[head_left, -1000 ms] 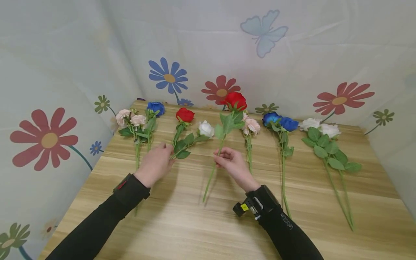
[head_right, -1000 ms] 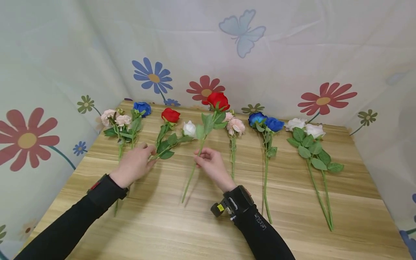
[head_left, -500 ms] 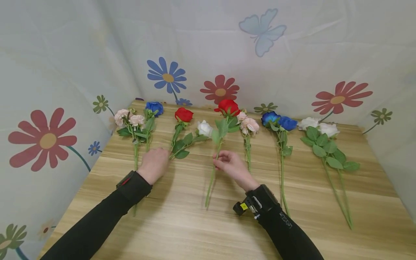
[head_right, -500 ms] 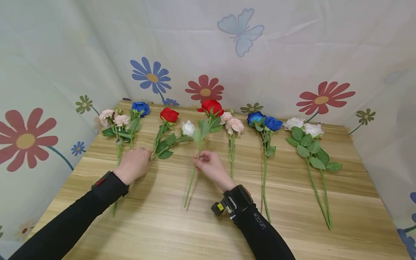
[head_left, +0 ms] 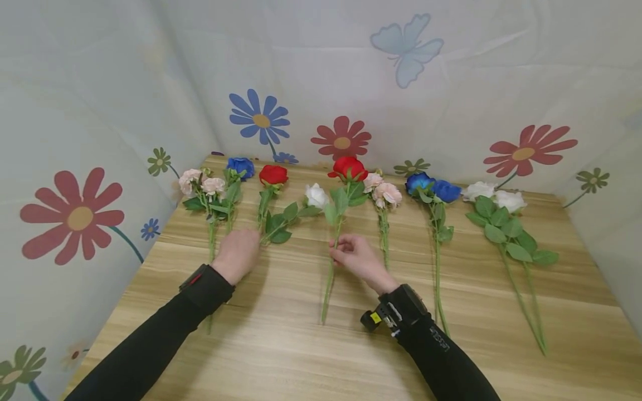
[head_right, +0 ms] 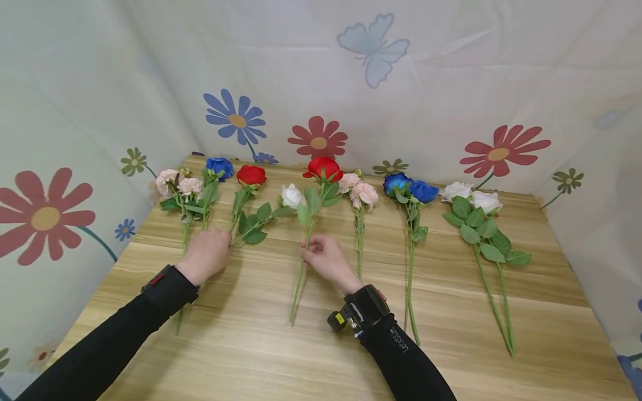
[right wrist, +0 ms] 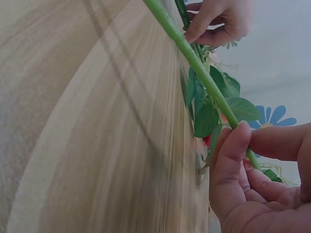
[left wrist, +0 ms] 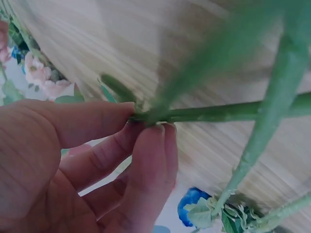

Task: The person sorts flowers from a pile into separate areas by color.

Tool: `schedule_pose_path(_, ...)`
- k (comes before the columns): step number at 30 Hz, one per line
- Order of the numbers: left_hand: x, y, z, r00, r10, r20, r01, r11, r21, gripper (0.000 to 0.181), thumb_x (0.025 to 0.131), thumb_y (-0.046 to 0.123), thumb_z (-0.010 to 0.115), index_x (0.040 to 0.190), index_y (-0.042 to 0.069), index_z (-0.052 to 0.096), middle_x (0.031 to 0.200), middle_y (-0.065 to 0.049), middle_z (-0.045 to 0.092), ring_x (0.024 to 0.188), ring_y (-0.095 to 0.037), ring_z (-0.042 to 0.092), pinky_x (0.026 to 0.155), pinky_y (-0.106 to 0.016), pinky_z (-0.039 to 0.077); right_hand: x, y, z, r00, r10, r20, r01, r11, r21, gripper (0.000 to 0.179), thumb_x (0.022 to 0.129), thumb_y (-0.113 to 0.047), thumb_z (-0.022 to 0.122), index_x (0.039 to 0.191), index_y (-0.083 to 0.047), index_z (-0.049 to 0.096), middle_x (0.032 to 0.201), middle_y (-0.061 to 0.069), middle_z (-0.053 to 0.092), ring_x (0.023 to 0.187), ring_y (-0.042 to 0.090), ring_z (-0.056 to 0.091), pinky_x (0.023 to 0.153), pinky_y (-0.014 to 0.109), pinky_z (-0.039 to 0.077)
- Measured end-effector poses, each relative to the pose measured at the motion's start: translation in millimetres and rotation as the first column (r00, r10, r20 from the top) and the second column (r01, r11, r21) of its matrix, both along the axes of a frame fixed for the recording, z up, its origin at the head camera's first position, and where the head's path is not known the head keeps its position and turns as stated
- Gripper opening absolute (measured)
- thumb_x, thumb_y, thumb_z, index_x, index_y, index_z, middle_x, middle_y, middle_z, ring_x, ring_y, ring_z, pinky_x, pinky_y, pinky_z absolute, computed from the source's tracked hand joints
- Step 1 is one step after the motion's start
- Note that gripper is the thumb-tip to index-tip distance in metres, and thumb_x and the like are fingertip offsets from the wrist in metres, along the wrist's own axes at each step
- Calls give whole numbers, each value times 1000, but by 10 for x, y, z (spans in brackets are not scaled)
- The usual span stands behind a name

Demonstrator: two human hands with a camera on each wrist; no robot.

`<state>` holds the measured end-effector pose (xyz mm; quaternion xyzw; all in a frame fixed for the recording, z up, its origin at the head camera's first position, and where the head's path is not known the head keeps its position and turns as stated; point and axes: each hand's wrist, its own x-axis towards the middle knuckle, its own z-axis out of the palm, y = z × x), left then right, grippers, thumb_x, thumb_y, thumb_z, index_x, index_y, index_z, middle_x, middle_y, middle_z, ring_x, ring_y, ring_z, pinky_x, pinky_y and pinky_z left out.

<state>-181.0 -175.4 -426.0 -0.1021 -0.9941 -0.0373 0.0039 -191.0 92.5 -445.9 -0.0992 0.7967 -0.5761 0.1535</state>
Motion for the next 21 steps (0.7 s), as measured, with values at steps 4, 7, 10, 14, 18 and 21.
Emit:
schedule_pose_path(4, 0, -81, 47, 1000, 9, 17, -10, 998, 62, 13, 85, -3, 53, 78, -2, 64, 76, -20, 63, 63, -35, 61, 51, -45, 50, -11, -33, -28, 1000, 16, -17, -15, 999, 28, 20, 89, 0, 59, 106, 10, 61, 85, 19, 64, 69, 19, 61, 66, 30, 55)
schedule_pose_path(7, -1, -161, 66, 1000, 21, 12, -22, 995, 102, 16, 85, -5, 51, 74, 0, 62, 72, -18, 61, 58, -31, 58, 48, -41, 48, -18, -63, -50, 999, 34, -22, -33, 997, 65, 19, 89, 1, 59, 105, 9, 61, 82, 18, 65, 66, 18, 61, 62, 27, 53)
schedule_pose_path(10, 3, -231, 69, 1000, 19, -9, -18, 993, 115, 19, 85, -5, 52, 69, 2, 59, 67, -15, 58, 54, -28, 55, 47, -40, 45, -23, -100, -57, 998, 52, -29, -48, 993, 112, 17, 89, -1, 60, 103, 8, 62, 78, 16, 65, 63, 18, 61, 58, 24, 50)
schedule_pose_path(14, 7, -306, 29, 999, 2, -38, 2, 996, 94, 17, 84, -3, 55, 69, 1, 61, 63, -16, 57, 53, -30, 55, 47, -42, 46, -39, -173, -58, 996, 80, -38, -73, 982, 175, 15, 88, -2, 61, 101, 6, 63, 73, 12, 65, 58, 15, 60, 51, 20, 42)
schedule_pose_path(18, 2, -350, -30, 999, 6, -50, -2, 997, 71, 12, 85, 0, 59, 74, -3, 64, 66, -19, 60, 57, -34, 58, 49, -45, 49, -57, -256, -51, 993, 113, -44, -100, 967, 234, 15, 85, -1, 62, 98, 5, 64, 68, 8, 64, 53, 11, 55, 47, 19, 34)
schedule_pose_path(21, -1, -366, -55, 998, 15, -60, -10, 997, 71, 12, 84, 2, 61, 75, -5, 64, 67, -21, 60, 58, -36, 59, 50, -47, 50, -67, -304, -41, 992, 118, -44, -102, 960, 262, 15, 84, -2, 63, 97, 6, 63, 68, 7, 65, 53, 11, 54, 47, 20, 34)
